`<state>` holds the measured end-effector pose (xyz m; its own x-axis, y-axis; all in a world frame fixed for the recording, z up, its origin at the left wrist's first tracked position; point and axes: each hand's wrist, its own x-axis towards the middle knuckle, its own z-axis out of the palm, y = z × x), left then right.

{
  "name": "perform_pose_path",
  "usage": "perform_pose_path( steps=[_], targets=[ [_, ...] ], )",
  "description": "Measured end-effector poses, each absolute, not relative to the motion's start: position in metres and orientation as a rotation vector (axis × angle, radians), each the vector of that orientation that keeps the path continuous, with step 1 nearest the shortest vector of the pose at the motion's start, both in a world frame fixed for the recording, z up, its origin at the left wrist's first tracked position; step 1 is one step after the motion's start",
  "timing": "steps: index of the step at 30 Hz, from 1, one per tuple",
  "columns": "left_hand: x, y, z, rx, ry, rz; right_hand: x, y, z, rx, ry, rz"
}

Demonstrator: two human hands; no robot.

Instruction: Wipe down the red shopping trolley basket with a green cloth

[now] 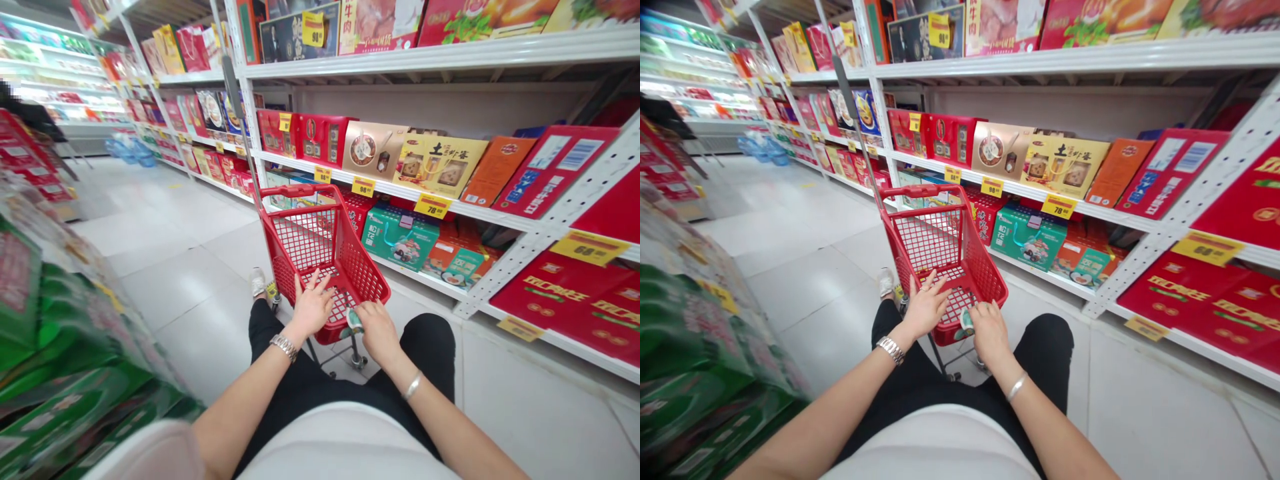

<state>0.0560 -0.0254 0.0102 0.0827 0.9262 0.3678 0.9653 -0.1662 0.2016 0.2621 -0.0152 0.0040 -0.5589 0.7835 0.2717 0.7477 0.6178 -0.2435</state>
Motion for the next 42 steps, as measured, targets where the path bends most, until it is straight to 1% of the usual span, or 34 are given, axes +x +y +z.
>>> perform_pose_path(
  steps=[3, 6, 9, 12, 14, 16, 18, 21, 23, 27, 31, 34, 38, 42],
  targets=[
    [0.043, -0.031, 0.011, -2.279, -1.939, -0.572, 0.26, -0.027, 0.002, -1.172, -2.496, 0.189],
    [0.03, -0.037, 0.007, -2.249, -1.982, -0.513, 0.264, -0.03, 0.002, -1.024, -2.432, 0.443],
    [0.02, -0.042, -0.001, -2.025, -2.178, -0.593, 0.266, -0.021, 0.016, -0.934, -2.189, 0.689],
    [0.012, -0.044, -0.009, -1.813, -2.345, -0.713, 0.252, -0.006, 0.039, -0.935, -1.886, 0.736],
    [0.007, -0.043, -0.012, -1.783, -2.394, -0.75, 0.231, 0.002, 0.05, -0.882, -1.76, 0.751],
    [0.003, -0.042, -0.014, -1.791, -2.415, -0.765, 0.208, 0.004, 0.05, -0.81, -1.746, 0.762],
    [-0.002, -0.041, -0.015, -1.792, -2.409, -0.781, 0.188, 0.0, 0.04, -0.759, -1.879, 0.768],
    [-0.006, -0.04, -0.019, -1.753, -2.389, -0.818, 0.175, -0.016, 0.019, -0.716, -2.263, 0.722],
    [-0.008, -0.04, -0.021, -1.73, -2.393, -0.833, 0.174, -0.029, 0.01, -0.724, -2.494, 0.595],
    [-0.011, -0.043, -0.02, -1.738, -2.404, -0.83, 0.172, -0.047, 0.018, -0.801, -2.762, 0.258],
    [-0.012, -0.049, -0.012, -1.798, -2.459, -0.741, 0.166, -0.051, 0.03, -0.914, -2.848, 0.085],
    [-0.013, -0.052, -0.006, -1.829, -2.487, -0.686, 0.173, -0.051, 0.029, -0.974, -2.887, 0.065],
    [-0.016, -0.055, -0.001, -1.863, -2.533, -0.618, 0.208, -0.043, 0.032, -1.077, -2.902, 0.081],
    [-0.02, -0.056, -0.001, -1.905, -2.532, -0.588, 0.254, -0.028, 0.038, -1.078, -2.882, 0.176]
  ],
)
